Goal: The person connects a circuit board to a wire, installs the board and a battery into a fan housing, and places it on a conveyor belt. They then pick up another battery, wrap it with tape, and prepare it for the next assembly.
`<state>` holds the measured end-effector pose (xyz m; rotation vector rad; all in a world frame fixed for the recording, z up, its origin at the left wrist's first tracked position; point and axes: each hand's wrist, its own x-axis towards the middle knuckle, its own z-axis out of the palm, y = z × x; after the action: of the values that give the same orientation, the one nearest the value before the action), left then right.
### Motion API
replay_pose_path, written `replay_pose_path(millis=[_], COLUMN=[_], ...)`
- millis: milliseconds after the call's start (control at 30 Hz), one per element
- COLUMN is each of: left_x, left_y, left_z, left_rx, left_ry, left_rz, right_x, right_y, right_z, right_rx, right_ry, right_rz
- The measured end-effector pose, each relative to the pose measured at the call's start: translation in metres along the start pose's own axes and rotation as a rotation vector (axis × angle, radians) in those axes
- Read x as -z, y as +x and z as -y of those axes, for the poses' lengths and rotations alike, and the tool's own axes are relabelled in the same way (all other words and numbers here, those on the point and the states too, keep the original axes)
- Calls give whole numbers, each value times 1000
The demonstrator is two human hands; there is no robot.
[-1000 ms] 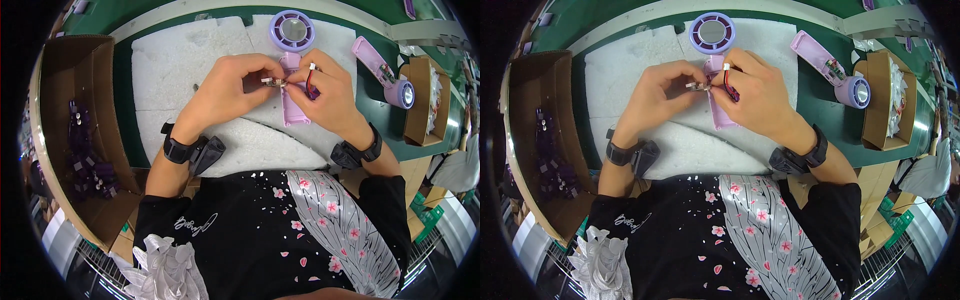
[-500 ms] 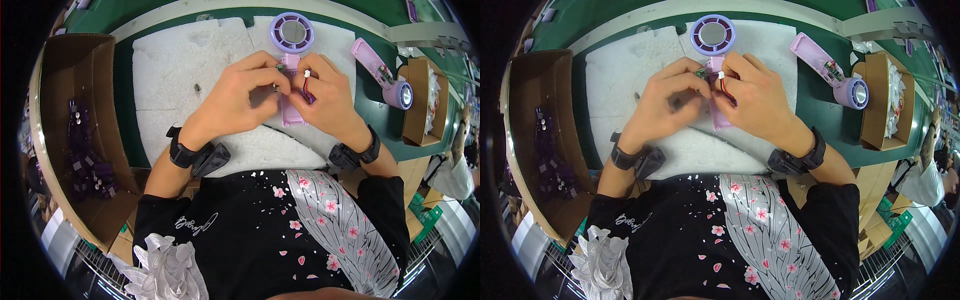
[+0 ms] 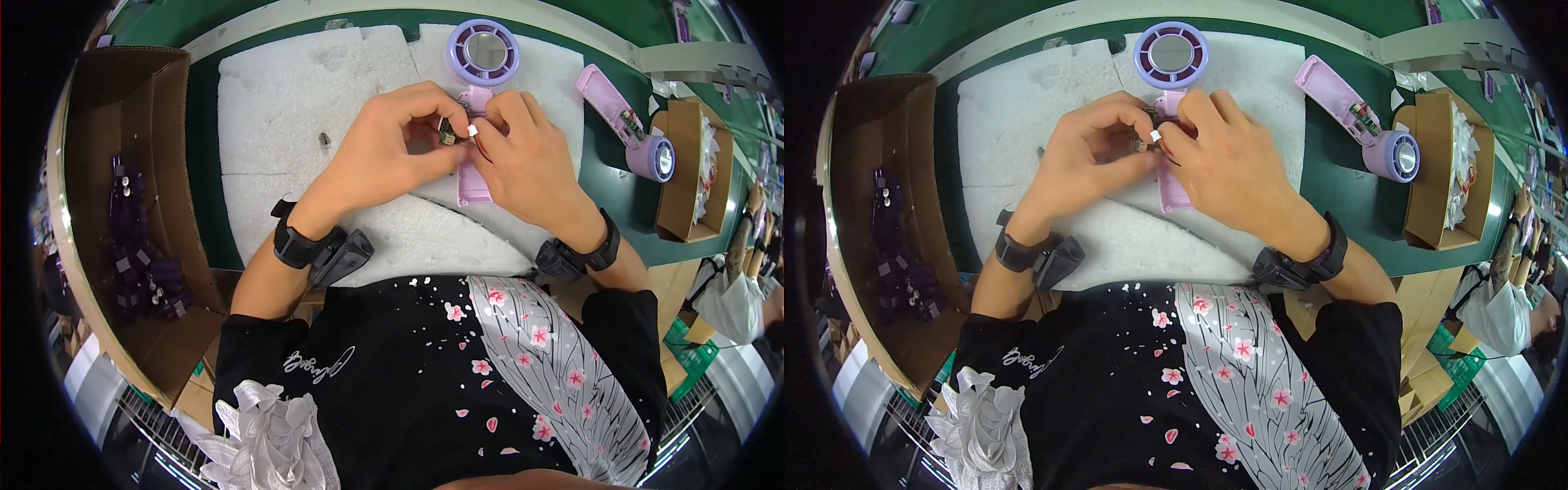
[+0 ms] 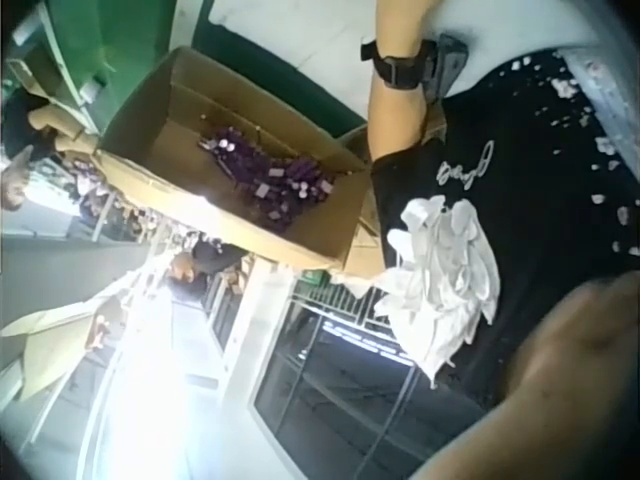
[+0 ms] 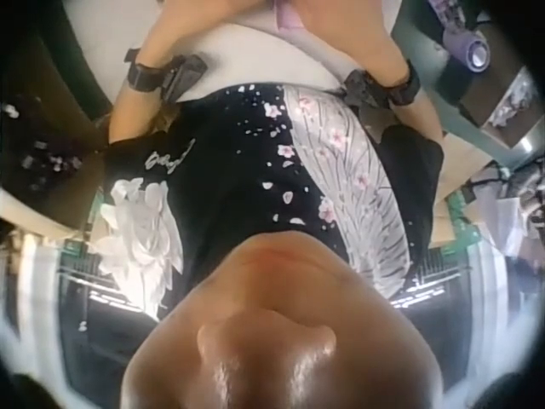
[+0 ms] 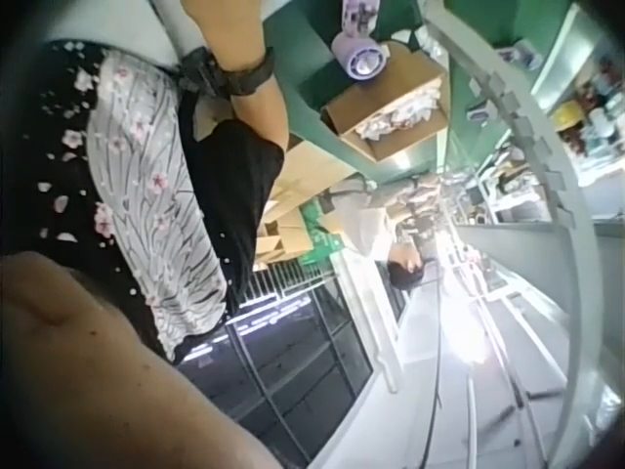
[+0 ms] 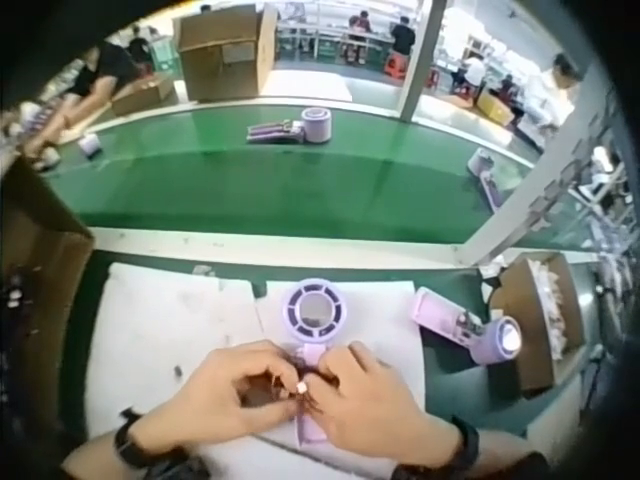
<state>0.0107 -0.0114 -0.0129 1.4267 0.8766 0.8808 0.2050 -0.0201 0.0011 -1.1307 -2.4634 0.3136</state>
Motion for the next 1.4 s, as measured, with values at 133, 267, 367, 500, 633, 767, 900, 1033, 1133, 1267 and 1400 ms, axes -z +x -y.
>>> replay_pose_path(millis=[133, 267, 367, 500, 633, 767, 900, 1033, 1133, 1267, 1400], left_x=[1, -1, 3, 11, 13, 16, 16, 19, 21, 21, 21], left_y=[1, 1, 1, 3, 4, 3, 3, 4, 4, 5, 7], left_z=[-1, -3, -4, -6, -7, -6, -5, -7, -8, -4, -5], left_rx=[12, 62, 113, 177, 177, 163, 160, 202, 249, 187, 198], left_ry=[54, -16, -57, -56, -119, -139, -157, -192, -189, -227, -292], left_rz=[-4, -26, -11, 53, 94, 121, 129, 141, 158, 120, 113], right_x=[-3, -3, 1, 5, 4, 6, 7, 7, 6, 6, 7], right_y=[-1, 0, 1, 1, -1, 0, 1, 0, 0, 0, 0], right_z=[1, -4, -10, -20, -21, -20, -21, -22, -22, -22, -22], right_rx=[12, 9, 13, 13, -42, -118, -127, -112, -104, -78, -74], right_ry=[12, 99, 216, 421, 512, 565, 580, 578, 573, 589, 569], right_rz=[-26, -65, -79, -88, -89, -96, -91, -96, -93, -90, -89])
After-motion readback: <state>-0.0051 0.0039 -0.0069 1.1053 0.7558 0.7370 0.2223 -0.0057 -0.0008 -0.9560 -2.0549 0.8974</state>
